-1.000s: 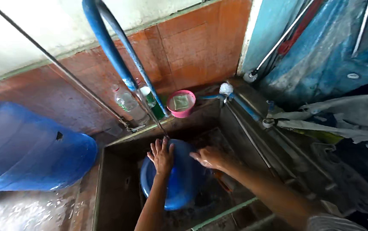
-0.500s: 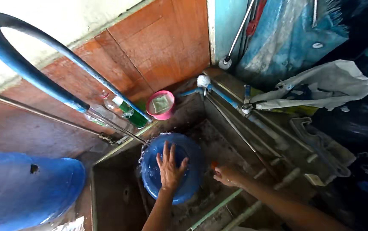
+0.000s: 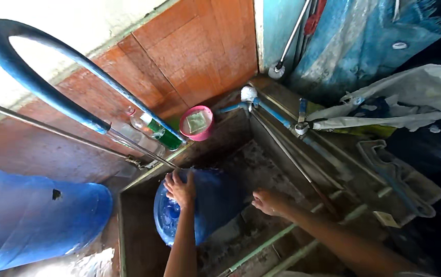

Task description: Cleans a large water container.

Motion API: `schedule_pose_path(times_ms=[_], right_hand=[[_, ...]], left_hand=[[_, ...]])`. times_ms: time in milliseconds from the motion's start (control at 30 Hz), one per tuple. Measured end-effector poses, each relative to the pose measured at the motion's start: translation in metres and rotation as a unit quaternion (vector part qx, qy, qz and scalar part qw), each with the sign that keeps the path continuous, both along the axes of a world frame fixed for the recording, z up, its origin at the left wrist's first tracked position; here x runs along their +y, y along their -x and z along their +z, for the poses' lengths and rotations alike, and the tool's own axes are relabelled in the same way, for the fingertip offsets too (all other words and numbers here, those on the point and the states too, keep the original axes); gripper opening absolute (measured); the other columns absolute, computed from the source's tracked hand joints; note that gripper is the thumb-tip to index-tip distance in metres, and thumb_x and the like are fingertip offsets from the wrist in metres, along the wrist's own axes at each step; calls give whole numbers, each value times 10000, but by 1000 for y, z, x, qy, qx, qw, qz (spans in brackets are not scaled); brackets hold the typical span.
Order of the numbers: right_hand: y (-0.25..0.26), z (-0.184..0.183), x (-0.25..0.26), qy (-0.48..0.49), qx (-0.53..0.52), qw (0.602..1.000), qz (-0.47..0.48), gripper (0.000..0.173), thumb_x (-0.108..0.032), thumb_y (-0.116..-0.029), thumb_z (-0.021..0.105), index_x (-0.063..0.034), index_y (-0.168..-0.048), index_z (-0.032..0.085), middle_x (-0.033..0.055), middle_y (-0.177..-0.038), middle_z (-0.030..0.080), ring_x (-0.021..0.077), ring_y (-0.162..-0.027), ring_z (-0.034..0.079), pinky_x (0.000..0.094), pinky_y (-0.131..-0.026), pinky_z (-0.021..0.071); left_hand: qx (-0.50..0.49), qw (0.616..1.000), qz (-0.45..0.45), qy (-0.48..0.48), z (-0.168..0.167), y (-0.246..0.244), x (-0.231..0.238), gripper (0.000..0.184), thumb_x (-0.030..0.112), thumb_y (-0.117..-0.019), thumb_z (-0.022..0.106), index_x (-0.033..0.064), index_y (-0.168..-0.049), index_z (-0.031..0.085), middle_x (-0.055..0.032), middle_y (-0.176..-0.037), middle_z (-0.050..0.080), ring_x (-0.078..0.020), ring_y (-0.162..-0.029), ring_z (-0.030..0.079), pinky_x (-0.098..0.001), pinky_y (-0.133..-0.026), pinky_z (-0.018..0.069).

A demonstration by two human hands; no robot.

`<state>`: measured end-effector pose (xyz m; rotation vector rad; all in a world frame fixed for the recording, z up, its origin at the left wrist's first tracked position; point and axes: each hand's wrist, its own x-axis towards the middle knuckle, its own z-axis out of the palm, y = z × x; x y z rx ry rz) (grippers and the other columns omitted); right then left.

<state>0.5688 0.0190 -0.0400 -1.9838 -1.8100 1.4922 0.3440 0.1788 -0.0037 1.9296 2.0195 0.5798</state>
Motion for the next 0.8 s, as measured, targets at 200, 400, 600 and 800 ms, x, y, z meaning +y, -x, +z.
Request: schedule_pose_path(times_ms=[200, 400, 600, 800], right_hand=[[-16, 8, 5, -3, 1, 1000, -14, 426, -280, -1101, 469, 67, -1314, 595, 281, -1321, 600, 407, -1257, 579, 552, -1062, 437], [-14, 6, 6, -21, 3, 1000, 2, 425, -291, -1100, 465, 69, -1267, 616, 282, -1271, 621, 408, -1228, 591, 553, -1054, 436], [-15, 22, 13, -58, 21, 998, 2, 393, -240, -1100, 468, 90, -1261, 607, 296, -1259, 612, 417, -1216, 591, 532, -1050, 443], [-61, 42, 26, -189, -43, 980, -56, 345, -194, -1078, 482, 80, -1205, 649, 287, -1218, 634, 418, -1175, 619, 538, -1024, 469]], left_hand=[[-24, 968, -203, -147, -29, 14, -77, 623, 338, -924, 595, -105, -1361, 570, -364, -1529, 396, -586, -1404, 373, -689, -1159, 256], [83, 995, 25, -44, -30, 27, -69, 810, 544, -1010, 461, -15, -1579, 320, -375, -1621, 183, -567, -1505, 174, -775, -1135, 149], [40, 995, 9, -90, -28, 48, -59, 713, 421, -1020, 532, -71, -1518, 396, -385, -1591, 255, -588, -1470, 243, -762, -1135, 171], [-29, 993, -74, -91, -8, 24, -24, 525, 319, -1022, 547, -40, -1404, 563, -311, -1522, 440, -521, -1458, 329, -743, -1136, 175]])
